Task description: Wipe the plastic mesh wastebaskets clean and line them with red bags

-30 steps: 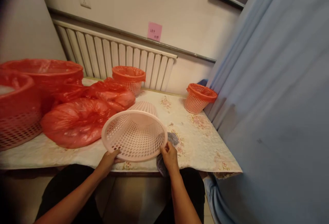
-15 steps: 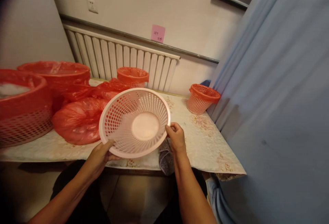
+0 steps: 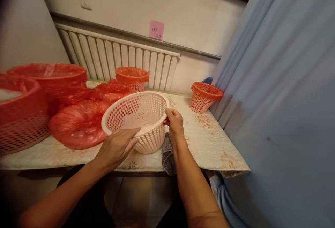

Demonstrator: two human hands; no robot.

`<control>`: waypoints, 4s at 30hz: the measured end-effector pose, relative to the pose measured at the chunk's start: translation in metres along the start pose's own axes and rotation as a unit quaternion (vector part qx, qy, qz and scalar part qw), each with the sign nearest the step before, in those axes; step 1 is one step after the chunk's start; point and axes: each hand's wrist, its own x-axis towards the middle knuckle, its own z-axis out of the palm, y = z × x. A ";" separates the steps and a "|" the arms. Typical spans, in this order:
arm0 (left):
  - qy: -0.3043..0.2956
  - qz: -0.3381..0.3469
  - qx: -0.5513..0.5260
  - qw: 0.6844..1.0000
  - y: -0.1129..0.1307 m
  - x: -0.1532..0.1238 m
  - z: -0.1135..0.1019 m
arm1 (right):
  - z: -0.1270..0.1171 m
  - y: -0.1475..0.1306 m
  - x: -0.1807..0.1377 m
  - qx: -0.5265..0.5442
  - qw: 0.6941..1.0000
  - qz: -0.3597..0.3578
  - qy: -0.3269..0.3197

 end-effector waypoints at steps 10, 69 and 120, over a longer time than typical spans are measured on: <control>-0.229 -0.079 0.010 0.970 -0.011 0.009 -0.003 | -0.086 0.129 -0.051 -0.619 0.773 0.016 -0.138; -0.212 0.010 -0.193 0.958 -0.021 0.004 -0.019 | -0.020 0.013 -0.043 -0.258 0.940 -0.173 0.139; -0.217 0.092 0.054 0.970 0.026 0.048 0.009 | -0.008 0.082 -0.083 -0.276 0.935 -0.086 0.206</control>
